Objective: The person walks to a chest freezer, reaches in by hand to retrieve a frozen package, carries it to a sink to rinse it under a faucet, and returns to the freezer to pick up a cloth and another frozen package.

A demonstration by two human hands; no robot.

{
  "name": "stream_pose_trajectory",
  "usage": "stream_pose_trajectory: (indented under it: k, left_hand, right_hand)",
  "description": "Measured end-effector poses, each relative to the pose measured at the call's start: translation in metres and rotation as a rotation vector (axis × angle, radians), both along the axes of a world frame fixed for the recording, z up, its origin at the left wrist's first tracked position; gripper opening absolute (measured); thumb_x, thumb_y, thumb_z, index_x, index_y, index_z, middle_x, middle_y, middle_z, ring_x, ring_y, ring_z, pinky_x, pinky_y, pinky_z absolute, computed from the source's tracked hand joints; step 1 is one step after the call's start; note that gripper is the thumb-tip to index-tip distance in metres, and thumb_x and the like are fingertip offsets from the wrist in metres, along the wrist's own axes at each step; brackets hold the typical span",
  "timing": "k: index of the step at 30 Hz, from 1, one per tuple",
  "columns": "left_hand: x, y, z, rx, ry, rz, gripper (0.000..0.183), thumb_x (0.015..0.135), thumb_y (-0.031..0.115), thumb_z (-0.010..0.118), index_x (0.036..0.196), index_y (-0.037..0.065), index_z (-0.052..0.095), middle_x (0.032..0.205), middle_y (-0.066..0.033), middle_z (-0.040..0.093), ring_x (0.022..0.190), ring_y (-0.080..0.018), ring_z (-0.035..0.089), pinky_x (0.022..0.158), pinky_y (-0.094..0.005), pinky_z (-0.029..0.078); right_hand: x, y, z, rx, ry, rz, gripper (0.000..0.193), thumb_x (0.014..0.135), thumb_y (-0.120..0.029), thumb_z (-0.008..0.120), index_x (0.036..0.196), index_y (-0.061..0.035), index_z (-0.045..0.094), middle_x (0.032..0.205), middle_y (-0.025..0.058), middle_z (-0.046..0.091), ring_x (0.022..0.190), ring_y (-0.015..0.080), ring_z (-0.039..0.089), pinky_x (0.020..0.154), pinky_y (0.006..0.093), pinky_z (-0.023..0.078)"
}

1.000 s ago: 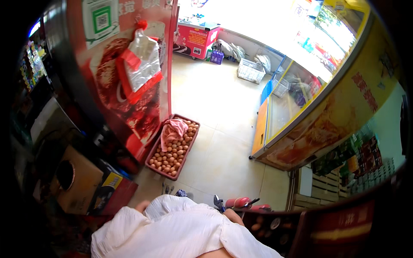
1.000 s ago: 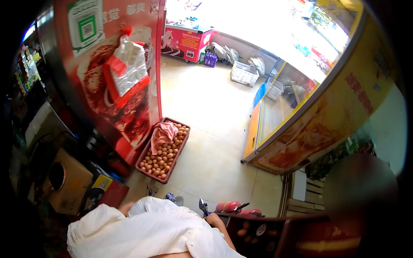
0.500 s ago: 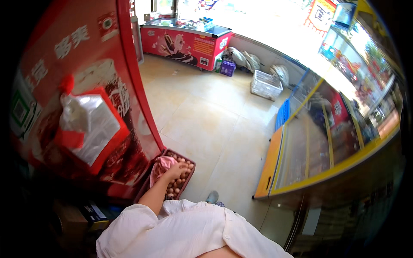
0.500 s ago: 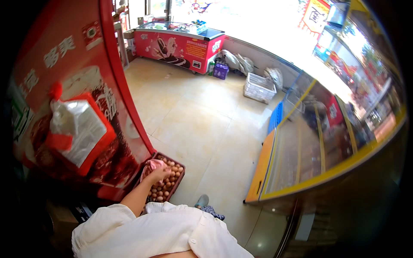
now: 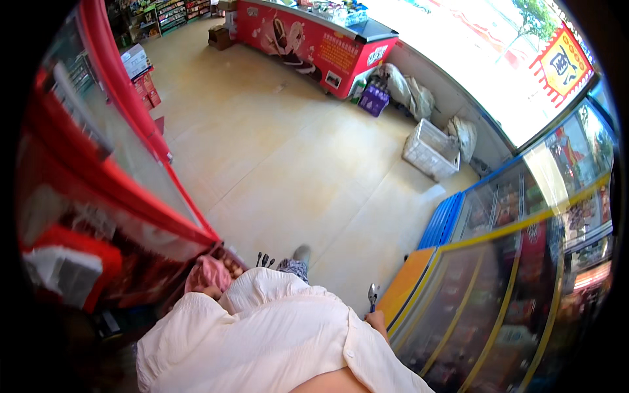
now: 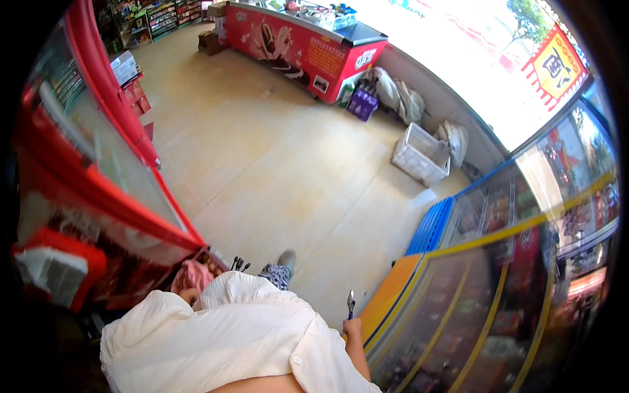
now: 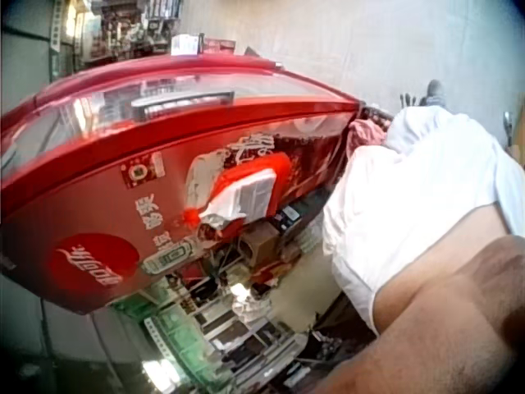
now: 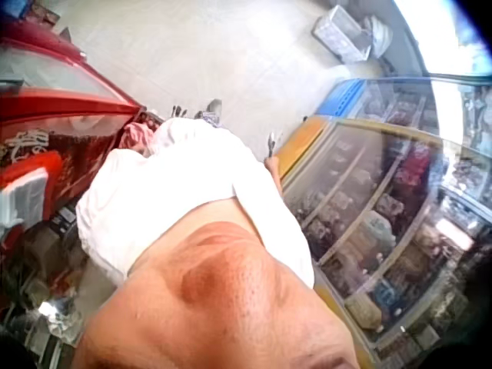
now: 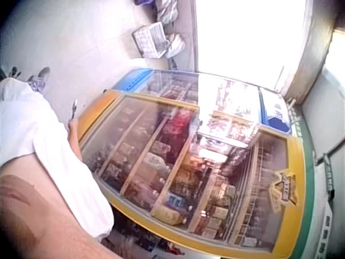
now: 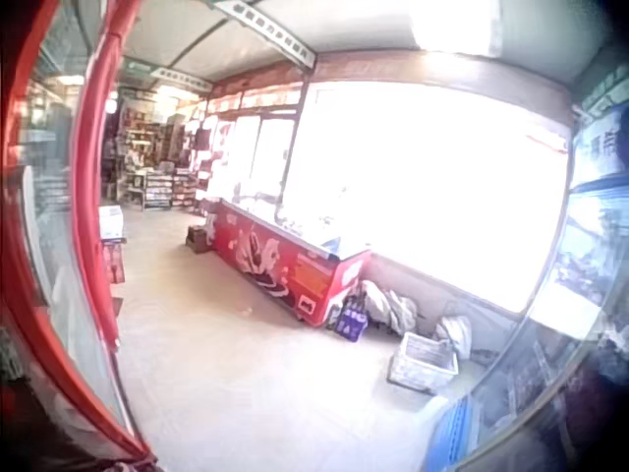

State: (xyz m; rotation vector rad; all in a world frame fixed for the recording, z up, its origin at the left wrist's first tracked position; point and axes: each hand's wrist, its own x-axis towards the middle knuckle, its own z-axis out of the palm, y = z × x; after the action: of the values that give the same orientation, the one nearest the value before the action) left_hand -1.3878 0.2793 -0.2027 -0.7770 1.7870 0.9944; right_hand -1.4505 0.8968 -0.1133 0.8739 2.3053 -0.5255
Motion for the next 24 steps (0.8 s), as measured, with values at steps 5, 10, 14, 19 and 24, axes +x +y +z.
stream_pose_trajectory:
  k: [5, 10, 14, 19, 24]
  left_hand:
    - [-0.243, 0.034, -0.017, -0.226, 0.341, -0.481, 0.039, 0.078, 0.033, 0.065, 0.105, 0.005, 0.067, 0.101, -0.018, 0.067, 0.093, -0.0321, 0.064, 0.083, -0.0401, 0.049]
    - [-0.544, 0.133, 0.103, -0.073, 0.744, -0.276, 0.045, 0.08, 0.032, 0.065, 0.116, 0.006, 0.061, 0.113, -0.018, 0.063, 0.103, -0.0319, 0.06, 0.091, -0.0379, 0.047]
    - [-0.684, 0.168, 0.162, 0.314, 0.854, 0.174, 0.037, 0.087, 0.02, 0.062, 0.121, 0.006, 0.056, 0.1, -0.0086, 0.066, 0.09, -0.0164, 0.062, 0.077, -0.0288, 0.048]
    - [-0.785, 0.213, 0.179, 0.599, 0.369, 0.32, 0.038, 0.09, 0.025, 0.062, 0.123, 0.008, 0.052, 0.108, -0.0076, 0.062, 0.093, -0.0135, 0.06, 0.074, -0.0233, 0.045]
    - [-0.872, 0.2, 0.21, 0.728, 0.279, 0.448, 0.043, 0.093, 0.032, 0.056, 0.127, 0.007, 0.048, 0.117, -0.0096, 0.059, 0.103, -0.0181, 0.059, 0.086, -0.0296, 0.046]
  right_hand:
    - [-0.163, 0.004, 0.03, -0.044, -0.055, 0.095, 0.028, 0.068, -0.015, 0.067, 0.087, 0.0064, 0.066, 0.094, 0.0284, 0.064, 0.093, 0.0401, 0.063, 0.072, 0.044, 0.052]
    - [-0.266, 0.084, -0.051, 0.143, 0.051, 0.101, 0.025, 0.07, -0.015, 0.076, 0.075, 0.0063, 0.065, 0.071, 0.0172, 0.061, 0.064, 0.0286, 0.059, 0.054, 0.0405, 0.046]
    - [-0.423, 0.069, -0.042, -0.097, 0.011, 0.046, 0.03, 0.073, -0.019, 0.079, 0.069, 0.0058, 0.064, 0.061, 0.0134, 0.061, 0.05, 0.0245, 0.059, 0.045, 0.0399, 0.044]
    - [-0.654, 0.03, 0.001, -0.113, -0.063, 0.326, 0.033, 0.079, -0.027, 0.071, 0.069, 0.0047, 0.065, 0.065, 0.0189, 0.064, 0.055, 0.0271, 0.063, 0.051, 0.0412, 0.047]
    - [-0.879, -0.099, 0.069, -0.438, -0.042, 0.706, 0.034, 0.089, -0.024, 0.056, 0.068, 0.0021, 0.063, 0.057, 0.0097, 0.062, 0.049, 0.0185, 0.061, 0.047, 0.0346, 0.049]
